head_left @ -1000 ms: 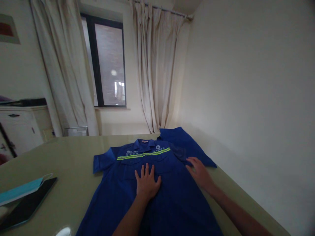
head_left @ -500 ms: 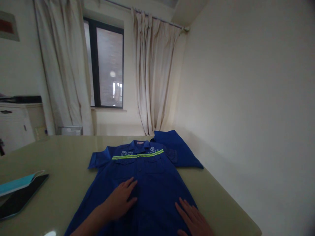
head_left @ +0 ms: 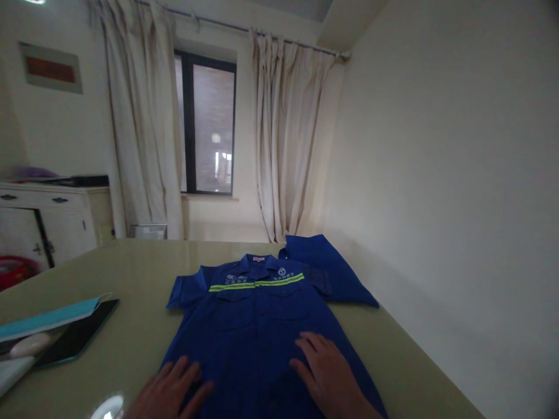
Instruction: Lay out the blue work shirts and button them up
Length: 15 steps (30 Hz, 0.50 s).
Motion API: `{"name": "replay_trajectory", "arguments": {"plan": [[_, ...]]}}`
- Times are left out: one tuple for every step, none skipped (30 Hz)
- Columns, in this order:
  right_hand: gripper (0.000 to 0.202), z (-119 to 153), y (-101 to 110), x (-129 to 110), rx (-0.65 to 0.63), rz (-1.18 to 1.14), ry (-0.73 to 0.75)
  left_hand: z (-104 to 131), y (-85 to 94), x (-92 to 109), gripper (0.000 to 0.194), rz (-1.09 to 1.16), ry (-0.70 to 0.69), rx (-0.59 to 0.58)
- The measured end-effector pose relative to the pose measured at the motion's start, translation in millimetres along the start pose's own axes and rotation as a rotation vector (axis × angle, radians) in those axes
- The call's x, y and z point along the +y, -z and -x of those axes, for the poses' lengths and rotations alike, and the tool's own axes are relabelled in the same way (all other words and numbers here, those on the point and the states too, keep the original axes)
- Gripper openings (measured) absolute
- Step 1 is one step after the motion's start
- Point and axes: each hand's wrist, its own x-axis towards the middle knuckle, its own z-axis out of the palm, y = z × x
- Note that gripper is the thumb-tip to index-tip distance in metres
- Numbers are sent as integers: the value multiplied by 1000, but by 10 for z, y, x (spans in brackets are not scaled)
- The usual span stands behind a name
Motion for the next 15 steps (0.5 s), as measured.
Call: {"name": "replay_trajectory", "arguments": {"plan": [[44,-189,-4,-159,5,-38,23,-194,147,48,48,23,5,55],[45,-378,-35,-295,3,-73,37,-408,276,83,49,41,69,129],[47,-556,-92,-402,-2,-101,34,-627,375,102,53,38,179,223],[49,-714,-173,-476,-6,-119,17,-838,439,102,58,16,307,317],[52,-844,-271,-516,-21,-134,-1,-1029,467,82,60,-13,447,398],[54,-942,-377,-524,-47,-146,-22,-1189,463,43,61,-30,580,448],[55,-1006,-482,-507,-68,-158,-39,-1315,435,-12,60,-43,672,462],[55,-1038,-577,-472,-80,-172,-53,-1405,393,-79,58,-44,724,444],[55,-1045,-655,-427,-88,-189,-61,-1464,346,-152,55,-37,737,408],[54,-1036,-713,-381,-89,-208,-65,-1496,302,-227,53,-27,721,374],[54,-1018,-752,-339,-86,-226,-69,-1509,266,-299,50,-16,688,353],[54,-999,-772,-307,-86,-242,-72,-1510,241,-366,48,-2,654,348],[54,-984,-779,-286,-89,-253,-76,-1506,226,-425,46,17,629,356],[55,-976,-777,-276,-94,-259,-80,-1503,219,-476,45,44,613,366],[56,-974,-770,-276,-104,-260,-83,-1505,218,-518,43,74,602,376]]}}
